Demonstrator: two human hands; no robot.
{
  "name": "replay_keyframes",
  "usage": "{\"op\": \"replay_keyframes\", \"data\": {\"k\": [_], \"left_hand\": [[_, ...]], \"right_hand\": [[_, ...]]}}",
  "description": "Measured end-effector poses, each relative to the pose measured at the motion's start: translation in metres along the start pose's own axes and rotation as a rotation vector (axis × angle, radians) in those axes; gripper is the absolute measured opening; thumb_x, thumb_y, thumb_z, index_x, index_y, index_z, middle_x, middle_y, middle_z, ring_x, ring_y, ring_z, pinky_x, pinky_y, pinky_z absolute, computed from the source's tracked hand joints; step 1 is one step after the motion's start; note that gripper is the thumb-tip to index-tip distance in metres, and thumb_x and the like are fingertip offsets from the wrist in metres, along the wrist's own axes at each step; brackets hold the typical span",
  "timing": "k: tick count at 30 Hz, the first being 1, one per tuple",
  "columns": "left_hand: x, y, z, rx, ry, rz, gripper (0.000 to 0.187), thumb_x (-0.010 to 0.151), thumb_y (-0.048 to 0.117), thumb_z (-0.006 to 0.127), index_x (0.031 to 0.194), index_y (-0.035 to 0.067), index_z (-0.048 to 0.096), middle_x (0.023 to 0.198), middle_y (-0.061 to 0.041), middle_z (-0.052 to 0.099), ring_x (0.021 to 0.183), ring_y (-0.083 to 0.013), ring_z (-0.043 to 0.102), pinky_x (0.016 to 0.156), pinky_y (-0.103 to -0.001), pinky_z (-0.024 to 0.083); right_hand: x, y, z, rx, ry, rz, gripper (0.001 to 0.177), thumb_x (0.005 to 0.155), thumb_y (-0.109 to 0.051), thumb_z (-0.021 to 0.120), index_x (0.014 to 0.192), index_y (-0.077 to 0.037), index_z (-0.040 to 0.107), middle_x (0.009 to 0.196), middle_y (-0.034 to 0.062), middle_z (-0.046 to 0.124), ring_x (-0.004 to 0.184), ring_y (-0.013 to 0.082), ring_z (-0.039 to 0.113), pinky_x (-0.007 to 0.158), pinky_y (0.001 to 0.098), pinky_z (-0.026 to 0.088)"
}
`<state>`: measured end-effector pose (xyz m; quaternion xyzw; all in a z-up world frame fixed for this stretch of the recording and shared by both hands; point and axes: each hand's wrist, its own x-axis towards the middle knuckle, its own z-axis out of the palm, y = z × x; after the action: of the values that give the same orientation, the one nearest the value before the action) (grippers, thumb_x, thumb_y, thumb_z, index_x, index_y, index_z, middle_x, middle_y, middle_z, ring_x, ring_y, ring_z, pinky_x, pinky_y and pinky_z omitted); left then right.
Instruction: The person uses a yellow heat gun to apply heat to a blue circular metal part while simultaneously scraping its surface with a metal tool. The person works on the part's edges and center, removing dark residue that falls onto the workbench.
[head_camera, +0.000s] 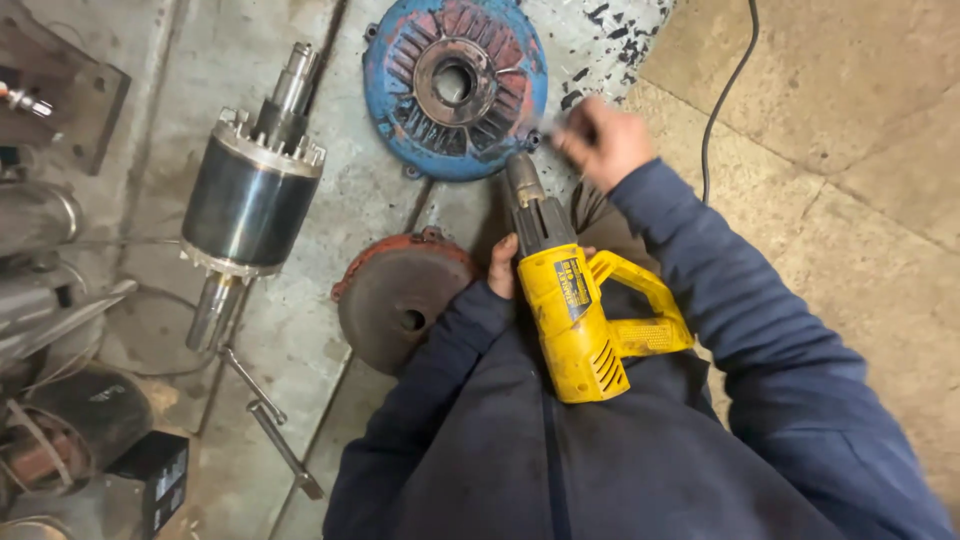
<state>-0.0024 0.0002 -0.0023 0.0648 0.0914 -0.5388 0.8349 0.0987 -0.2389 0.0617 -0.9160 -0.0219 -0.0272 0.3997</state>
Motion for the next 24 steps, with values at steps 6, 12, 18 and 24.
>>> {"op": "replay_keyframes", "data": {"k": [6,12,18,24], "left_hand": [[0.0,-0.004,0.002,0.028,0.011,0.024,0.109,0.086,0.078,0.059,0.15,-0.009,0.045,0.152,-0.034,0.048,0.134,-0.0426,0.056,0.116,-0.052,0.044],[0.003,0.0,0.004,0.02,-0.024,0.035,0.109,0.086,0.078,0.057,0.148,-0.011,0.046,0.151,-0.03,0.051,0.135,-0.0395,0.057,0.118,-0.051,0.044],[0.002,-0.003,0.006,0.001,0.005,0.105,0.109,0.085,0.078,0.056,0.15,-0.009,0.044,0.15,-0.03,0.052,0.135,-0.0395,0.056,0.119,-0.051,0.042],[0.005,-0.001,-0.003,-0.031,-0.021,0.131,0.105,0.09,0.077,0.051,0.15,-0.01,0.044,0.15,-0.032,0.051,0.137,-0.041,0.055,0.12,-0.05,0.041]], "right_hand": [[0.012,-0.016,-0.011,-0.077,-0.177,-0.1,0.031,0.095,-0.033,0.081,0.099,-0.006,0.065,0.075,0.0161,0.067,0.07,0.0377,0.068,0.066,0.0457,0.056],[0.04,-0.01,-0.023,-0.083,-0.148,-0.037,0.038,0.101,-0.038,0.082,0.1,-0.005,0.063,0.081,0.014,0.07,0.072,0.0304,0.072,0.069,0.0417,0.058],[0.049,0.026,-0.017,0.008,-0.017,0.123,0.032,0.099,-0.029,0.083,0.099,-0.005,0.062,0.084,0.0123,0.07,0.073,0.029,0.07,0.07,0.0369,0.057],[0.038,-0.004,-0.017,-0.139,-0.171,-0.077,0.03,0.097,-0.023,0.086,0.104,-0.005,0.064,0.081,0.0143,0.07,0.071,0.03,0.069,0.068,0.0379,0.055]]}}
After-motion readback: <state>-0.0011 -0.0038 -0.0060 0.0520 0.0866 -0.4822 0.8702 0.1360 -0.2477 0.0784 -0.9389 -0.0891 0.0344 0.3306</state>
